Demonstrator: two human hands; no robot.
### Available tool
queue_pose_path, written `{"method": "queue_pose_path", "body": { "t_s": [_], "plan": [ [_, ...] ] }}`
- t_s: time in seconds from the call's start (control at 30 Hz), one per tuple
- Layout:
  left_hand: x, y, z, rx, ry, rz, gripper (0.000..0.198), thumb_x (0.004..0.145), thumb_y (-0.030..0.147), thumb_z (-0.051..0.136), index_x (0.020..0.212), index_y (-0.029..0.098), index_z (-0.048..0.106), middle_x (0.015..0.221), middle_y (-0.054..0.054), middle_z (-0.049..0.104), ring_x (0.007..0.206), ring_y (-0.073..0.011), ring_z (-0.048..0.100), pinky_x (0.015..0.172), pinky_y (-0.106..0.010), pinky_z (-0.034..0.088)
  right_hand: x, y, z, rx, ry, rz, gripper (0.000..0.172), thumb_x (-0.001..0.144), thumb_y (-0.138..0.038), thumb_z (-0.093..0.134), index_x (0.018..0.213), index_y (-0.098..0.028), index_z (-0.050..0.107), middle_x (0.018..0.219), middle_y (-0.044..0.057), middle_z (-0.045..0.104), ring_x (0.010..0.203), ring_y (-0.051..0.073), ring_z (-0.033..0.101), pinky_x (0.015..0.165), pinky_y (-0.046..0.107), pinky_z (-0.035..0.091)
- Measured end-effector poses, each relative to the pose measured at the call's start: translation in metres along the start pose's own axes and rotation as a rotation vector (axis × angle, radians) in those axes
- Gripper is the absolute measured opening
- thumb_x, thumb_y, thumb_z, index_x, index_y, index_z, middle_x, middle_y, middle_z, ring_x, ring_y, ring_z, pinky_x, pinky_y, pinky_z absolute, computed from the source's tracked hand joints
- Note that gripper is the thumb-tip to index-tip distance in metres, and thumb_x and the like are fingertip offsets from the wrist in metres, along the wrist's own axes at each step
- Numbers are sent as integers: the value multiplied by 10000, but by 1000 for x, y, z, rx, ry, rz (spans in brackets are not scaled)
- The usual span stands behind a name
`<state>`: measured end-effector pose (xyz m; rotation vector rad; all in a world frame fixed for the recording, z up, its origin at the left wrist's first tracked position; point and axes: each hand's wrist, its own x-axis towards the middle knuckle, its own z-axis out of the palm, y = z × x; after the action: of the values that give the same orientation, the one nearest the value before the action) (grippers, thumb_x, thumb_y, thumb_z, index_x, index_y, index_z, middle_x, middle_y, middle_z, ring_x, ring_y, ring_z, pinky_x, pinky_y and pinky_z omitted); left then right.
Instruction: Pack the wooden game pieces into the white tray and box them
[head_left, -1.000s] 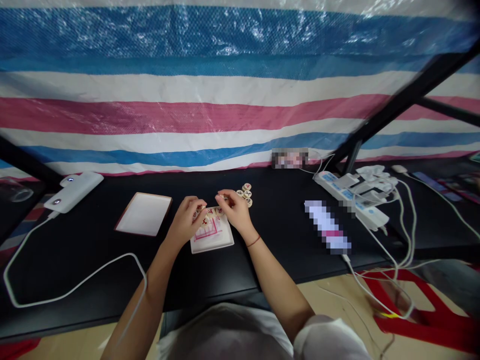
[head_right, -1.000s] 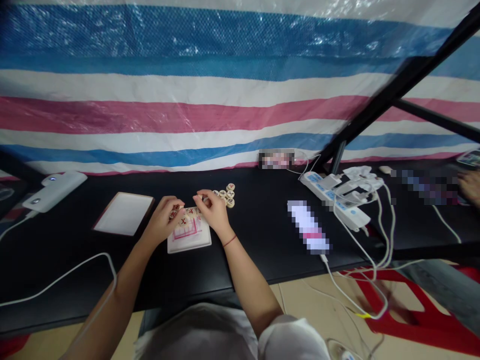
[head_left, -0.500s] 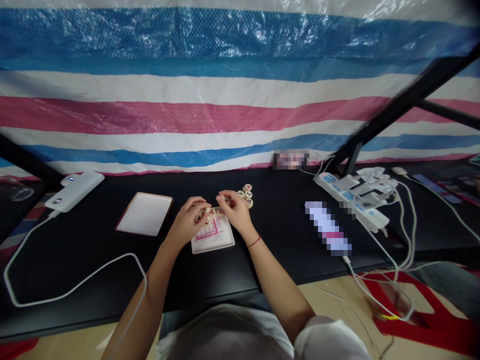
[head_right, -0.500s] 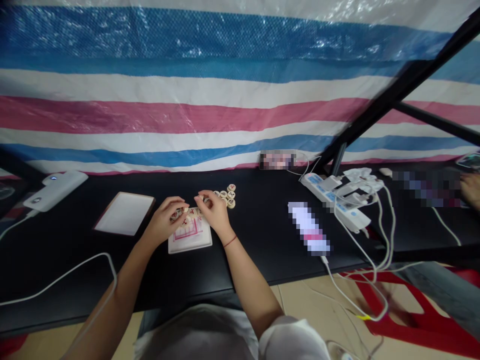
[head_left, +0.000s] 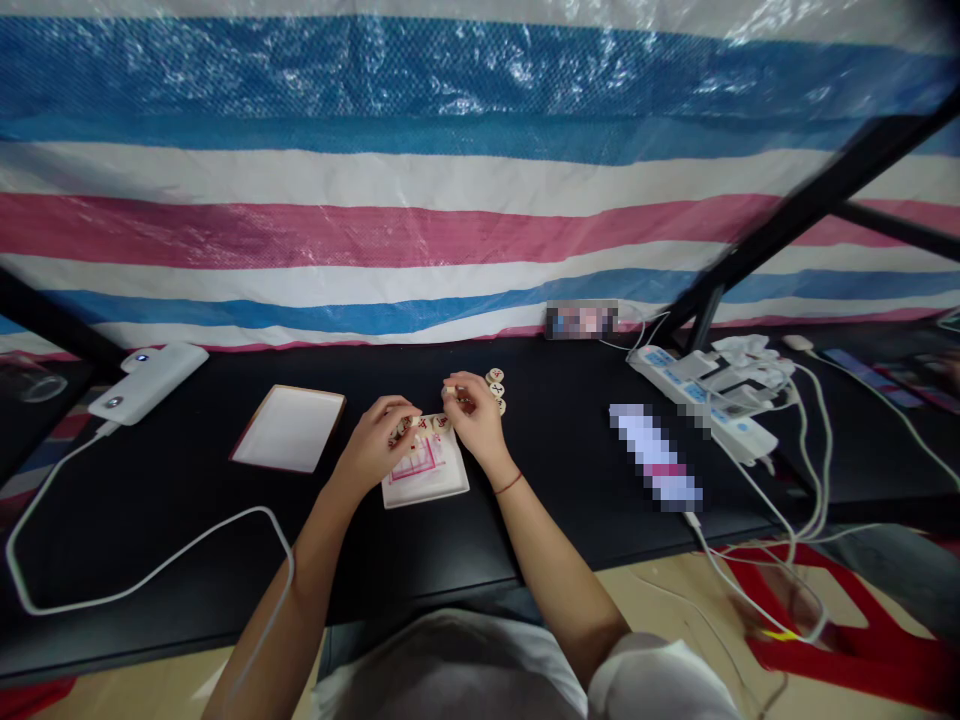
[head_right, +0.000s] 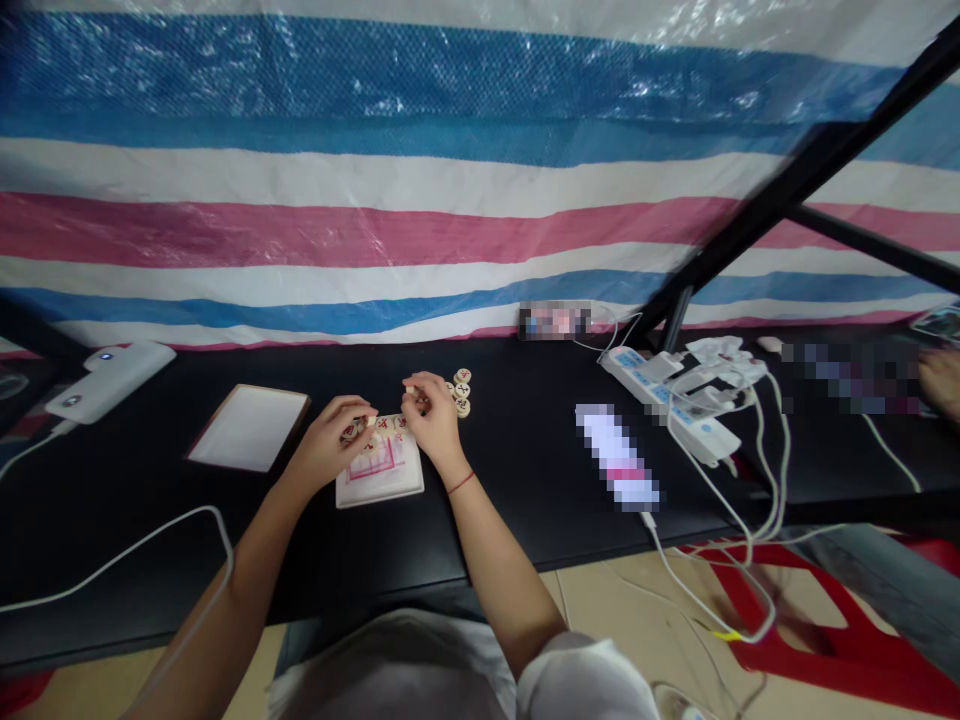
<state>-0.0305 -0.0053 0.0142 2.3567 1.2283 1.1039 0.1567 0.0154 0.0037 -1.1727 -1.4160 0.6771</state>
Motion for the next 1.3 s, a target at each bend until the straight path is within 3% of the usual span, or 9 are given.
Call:
{"method": "queue_pose_path", "body": {
  "t_s": [0.3, 0.53, 0.77, 0.93, 1.03, 1.2, 1.3],
  "plan": [
    [1, 2, -1, 37, -41, -34, 177, 879, 245, 552, 1036, 223, 629, 1035, -53, 650, 952, -179, 646, 883, -333, 498, 1, 5, 0, 2, 15, 13, 166, 812, -264, 561, 934, -204, 656, 1125, 99, 579, 756, 142, 599, 636, 288, 528],
    [0, -1, -3, 61, -73, -62, 172, 875, 295, 585, 1025, 223, 629, 993, -45, 701, 922, -198, 638, 859, -358, 475, 2, 6, -1, -17, 38, -14, 172, 814, -261, 545, 933, -197, 650, 1082, 95, 589, 845, 160, 613, 677, 283, 531],
    [-1, 8, -4, 88, -262, 40, 116, 818, 314, 654, 910, 244, 667, 910, -19, 708, 963, -204, 596, 904, -381, 400, 4, 7, -6, -80, 100, -9, 185, 814, -261, 538, 946, -196, 650, 1068, 89, 609, 825, 163, 608, 667, 288, 524],
    [-4, 11, 3, 178, -279, 61, 117, 778, 279, 699, 894, 284, 693, 987, -3, 707, 1034, -241, 547, 918, -436, 348, -3, 0, -11, -152, 90, -71, 191, 839, -256, 534, 998, -209, 629, 1074, 82, 622, 796, 156, 600, 655, 278, 518],
    [-5, 8, 4, 208, -287, 46, 200, 761, 254, 704, 956, 298, 686, 1103, -13, 670, 1069, -255, 534, 904, -445, 351, -15, -9, -17, -205, 26, -131, 227, 833, -250, 567, 1054, -216, 607, 1009, 66, 647, 741, 159, 589, 682, 304, 512],
    [-8, 3, 2, 226, -253, -8, 397, 758, 299, 695, 1147, 278, 620, 1232, -65, 610, 1164, -277, 518, 958, -460, 363, -36, -21, -26, -378, -256, -300, 101, 822, -259, 634, 920, -237, 642, 918, 36, 691, 890, 219, 589, 857, 385, 462],
    [-10, -2, 4, 207, -257, -16, 431, 785, 273, 650, 1212, 266, 586, 1272, -77, 591, 1194, -269, 524, 996, -453, 377, -42, -22, -26, -464, -377, -330, 108, 840, -298, 663, 931, -240, 674, 931, 38, 705, 906, 227, 577, 846, 383, 441]
  ]
}}
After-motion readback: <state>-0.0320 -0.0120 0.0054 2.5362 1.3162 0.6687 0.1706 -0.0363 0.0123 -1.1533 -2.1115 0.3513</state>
